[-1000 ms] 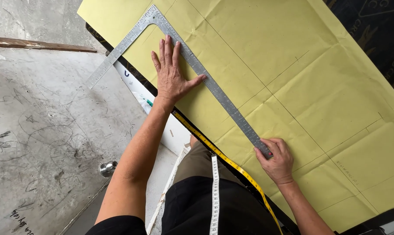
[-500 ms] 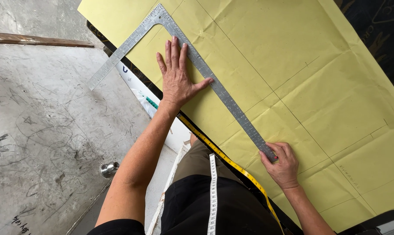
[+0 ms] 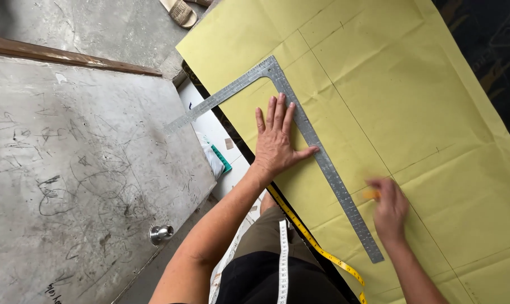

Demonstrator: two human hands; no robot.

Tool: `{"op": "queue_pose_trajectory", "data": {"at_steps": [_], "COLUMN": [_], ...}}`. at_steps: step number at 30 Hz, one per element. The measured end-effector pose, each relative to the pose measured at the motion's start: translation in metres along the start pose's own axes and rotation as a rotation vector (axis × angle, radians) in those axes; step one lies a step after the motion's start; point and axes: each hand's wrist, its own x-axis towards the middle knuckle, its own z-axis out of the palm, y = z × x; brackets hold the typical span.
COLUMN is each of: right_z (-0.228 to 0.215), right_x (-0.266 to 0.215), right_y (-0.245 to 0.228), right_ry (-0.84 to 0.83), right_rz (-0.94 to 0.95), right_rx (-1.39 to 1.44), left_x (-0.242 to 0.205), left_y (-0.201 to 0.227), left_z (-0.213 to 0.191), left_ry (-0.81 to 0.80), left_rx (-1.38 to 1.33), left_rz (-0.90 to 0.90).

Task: The person uses a metal L-square ruler and a pencil to draw straight lines on a large sheet of yellow paper. They also use a yellow measuring tape to mark measurements and draw curved lines on the paper.

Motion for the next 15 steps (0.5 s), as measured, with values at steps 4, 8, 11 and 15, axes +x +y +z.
{"op": "queue_pose_trajectory", "data": {"at_steps": [4, 8, 11, 15], "right_z": [0.074, 0.133, 0.163, 0.159], "right_x": [0.095, 0.17, 0.211, 0.214], "right_y": [-0.084, -0.132, -0.123, -0.099], "right_ry": [-0.093, -0.131, -0.155, -0.146], "right_rz": [0.019, -0.15, -0.471, -0.737], "right_rx": [0.286, 0.267, 0.196, -0.008], "left_x": [-0.001, 0.0, -0.001, -0.003], "left_y": [-0.003, -0.004, -0.005, -0.002], "left_z": [0.006, 0.008, 0.007, 0.01], "left_ry": [0.076, 0.068, 0.076, 0.054], "left_rx": [-0.115, -0.114, -0.132, -0.087], "left_rz": [0.0, 0.002, 0.001, 0.01]}}
